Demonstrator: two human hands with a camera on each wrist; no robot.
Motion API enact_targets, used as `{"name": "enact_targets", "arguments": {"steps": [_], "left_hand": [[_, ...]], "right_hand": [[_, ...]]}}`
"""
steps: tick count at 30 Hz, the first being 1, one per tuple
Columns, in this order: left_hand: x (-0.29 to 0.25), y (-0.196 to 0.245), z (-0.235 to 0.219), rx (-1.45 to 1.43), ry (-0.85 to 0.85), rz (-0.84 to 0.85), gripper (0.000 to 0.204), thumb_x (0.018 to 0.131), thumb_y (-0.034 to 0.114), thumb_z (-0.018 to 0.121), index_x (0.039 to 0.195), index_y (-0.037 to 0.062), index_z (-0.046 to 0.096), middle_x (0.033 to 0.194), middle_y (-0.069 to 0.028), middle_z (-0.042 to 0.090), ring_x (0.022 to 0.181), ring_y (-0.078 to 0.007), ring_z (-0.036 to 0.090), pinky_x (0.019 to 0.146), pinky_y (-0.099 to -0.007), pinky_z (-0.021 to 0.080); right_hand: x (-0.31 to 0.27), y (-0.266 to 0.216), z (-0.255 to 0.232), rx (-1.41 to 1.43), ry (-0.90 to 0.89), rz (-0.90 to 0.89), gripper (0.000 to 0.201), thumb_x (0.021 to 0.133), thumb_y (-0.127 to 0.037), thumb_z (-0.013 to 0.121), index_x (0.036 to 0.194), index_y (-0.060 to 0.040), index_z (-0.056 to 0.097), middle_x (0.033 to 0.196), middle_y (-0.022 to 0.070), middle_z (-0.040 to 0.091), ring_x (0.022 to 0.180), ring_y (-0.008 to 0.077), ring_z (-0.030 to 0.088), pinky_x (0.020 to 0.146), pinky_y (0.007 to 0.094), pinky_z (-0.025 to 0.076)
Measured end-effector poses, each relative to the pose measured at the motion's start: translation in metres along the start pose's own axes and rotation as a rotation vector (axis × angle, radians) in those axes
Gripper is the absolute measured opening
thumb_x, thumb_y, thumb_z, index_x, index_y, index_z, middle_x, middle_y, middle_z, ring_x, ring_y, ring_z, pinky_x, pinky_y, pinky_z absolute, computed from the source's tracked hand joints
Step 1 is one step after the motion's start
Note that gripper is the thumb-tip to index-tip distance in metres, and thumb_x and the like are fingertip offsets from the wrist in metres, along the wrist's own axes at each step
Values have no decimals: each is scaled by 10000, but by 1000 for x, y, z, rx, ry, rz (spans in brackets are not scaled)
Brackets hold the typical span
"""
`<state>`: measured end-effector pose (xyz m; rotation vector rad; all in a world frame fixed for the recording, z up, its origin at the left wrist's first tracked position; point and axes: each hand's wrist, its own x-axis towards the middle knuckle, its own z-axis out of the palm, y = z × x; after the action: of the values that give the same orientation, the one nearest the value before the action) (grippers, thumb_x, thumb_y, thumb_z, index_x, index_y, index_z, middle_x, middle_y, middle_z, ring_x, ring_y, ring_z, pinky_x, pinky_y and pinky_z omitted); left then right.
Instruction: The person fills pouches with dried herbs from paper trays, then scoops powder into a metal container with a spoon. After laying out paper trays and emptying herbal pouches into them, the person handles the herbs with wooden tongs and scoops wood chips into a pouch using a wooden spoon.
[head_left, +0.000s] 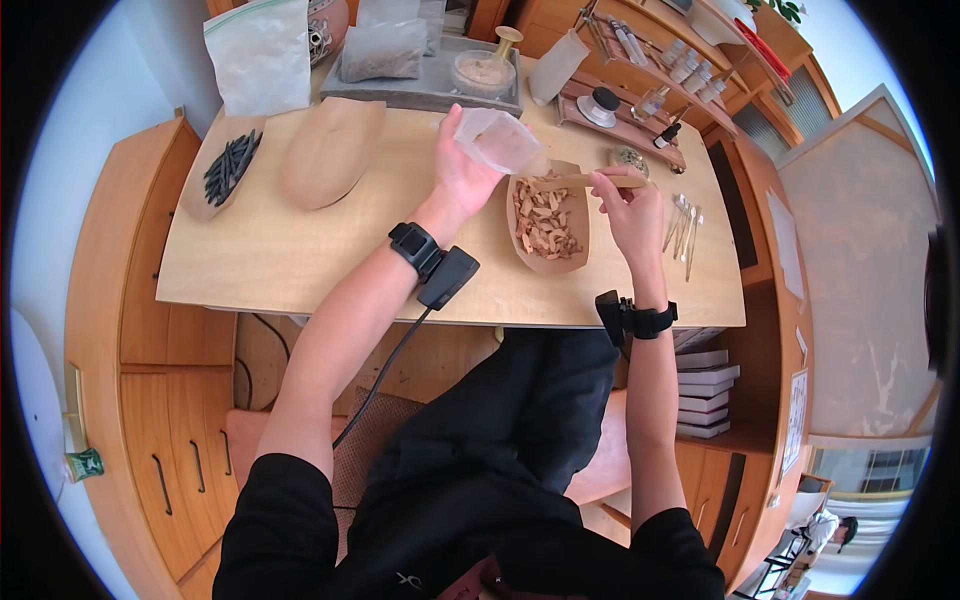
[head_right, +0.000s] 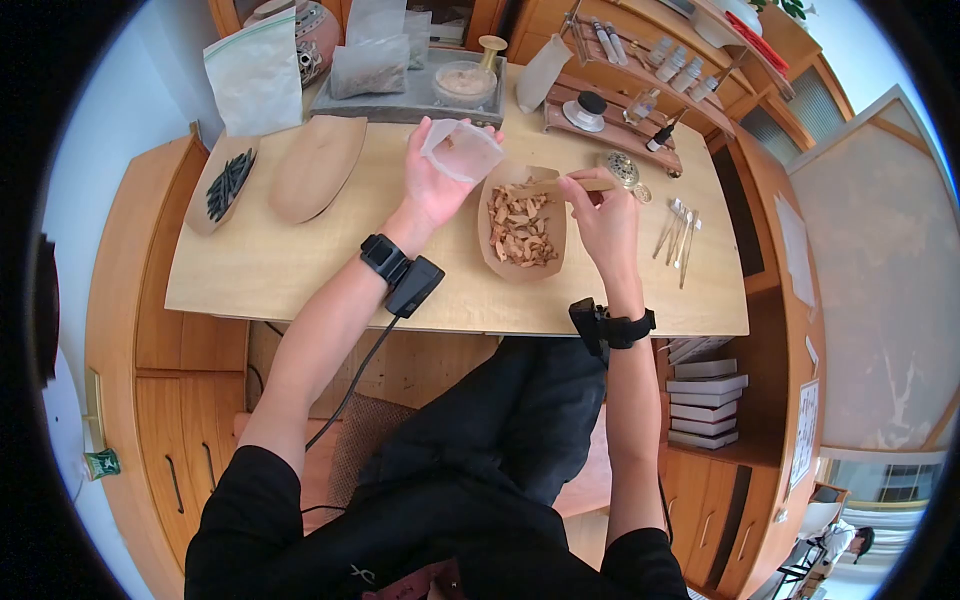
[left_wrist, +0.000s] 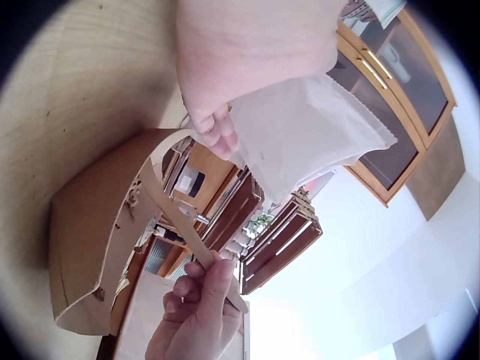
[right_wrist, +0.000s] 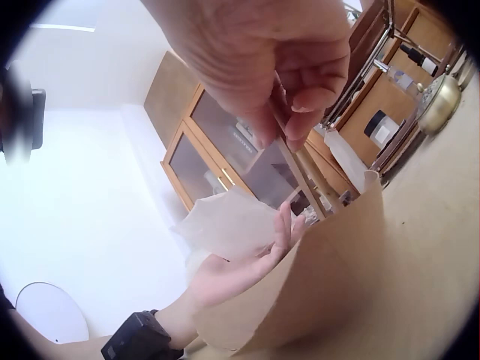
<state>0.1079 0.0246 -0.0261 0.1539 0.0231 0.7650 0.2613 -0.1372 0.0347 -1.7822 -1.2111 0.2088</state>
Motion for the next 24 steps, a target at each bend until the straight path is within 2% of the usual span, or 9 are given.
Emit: {"name": "enact_targets", "arguments": {"steps": [3, 10, 16, 18, 19, 24], "left_hand": [[2, -2, -1, 0, 12, 5, 528, 914, 482, 565, 1158, 16, 524, 1247, -261, 546, 1257, -429, 480, 1104, -491, 370], [2, -1, -1, 3, 13, 12, 514, 920, 480, 554, 1131, 12, 541, 1230, -254, 559, 1238, -428, 498, 1088, -491, 388], [2, -1, -1, 6, 9, 14, 524, 915, 485, 557, 1136, 11, 540, 1222, -245, 567, 1232, -422, 503, 1084, -488, 393], [3, -1, -2, 9, 16, 18, 526, 913, 487, 559, 1138, 11, 538, 1226, -244, 566, 1235, -420, 500, 1084, -487, 393], [4, -2, -3, 14, 22, 19, 528, 913, 492, 556, 1135, 13, 542, 1234, -243, 564, 1240, -420, 497, 1087, -486, 389], [6, -2, -7, 44, -14, 1, 527, 914, 506, 542, 1119, 22, 558, 1257, -245, 558, 1258, -419, 484, 1093, -489, 378]], "right_hand": [[-4, -2, -3, -63, 16, 5, 222, 888, -207, 706, 965, 1, 706, 734, 51, 691, 609, 88, 599, 549, 234, 466], [-14, -11, -17, -31, 70, 13, 206, 890, -189, 700, 972, 0, 709, 733, 51, 693, 583, 75, 580, 538, 223, 447], [-25, -32, -32, 55, 137, -58, 189, 893, -169, 698, 974, 1, 710, 722, 39, 686, 559, 57, 562, 509, 195, 421], [-32, -46, -36, 165, 193, -142, 159, 879, -131, 713, 967, 1, 714, 749, 45, 688, 558, 60, 564, 500, 191, 419], [-36, -54, -38, 164, 195, -139, 159, 879, -131, 713, 967, 1, 714, 749, 45, 688, 558, 60, 564, 500, 191, 419], [-44, -75, -23, 143, 154, -361, 144, 852, -68, 730, 978, 1, 716, 837, 58, 697, 596, 74, 585, 518, 202, 440]]}}
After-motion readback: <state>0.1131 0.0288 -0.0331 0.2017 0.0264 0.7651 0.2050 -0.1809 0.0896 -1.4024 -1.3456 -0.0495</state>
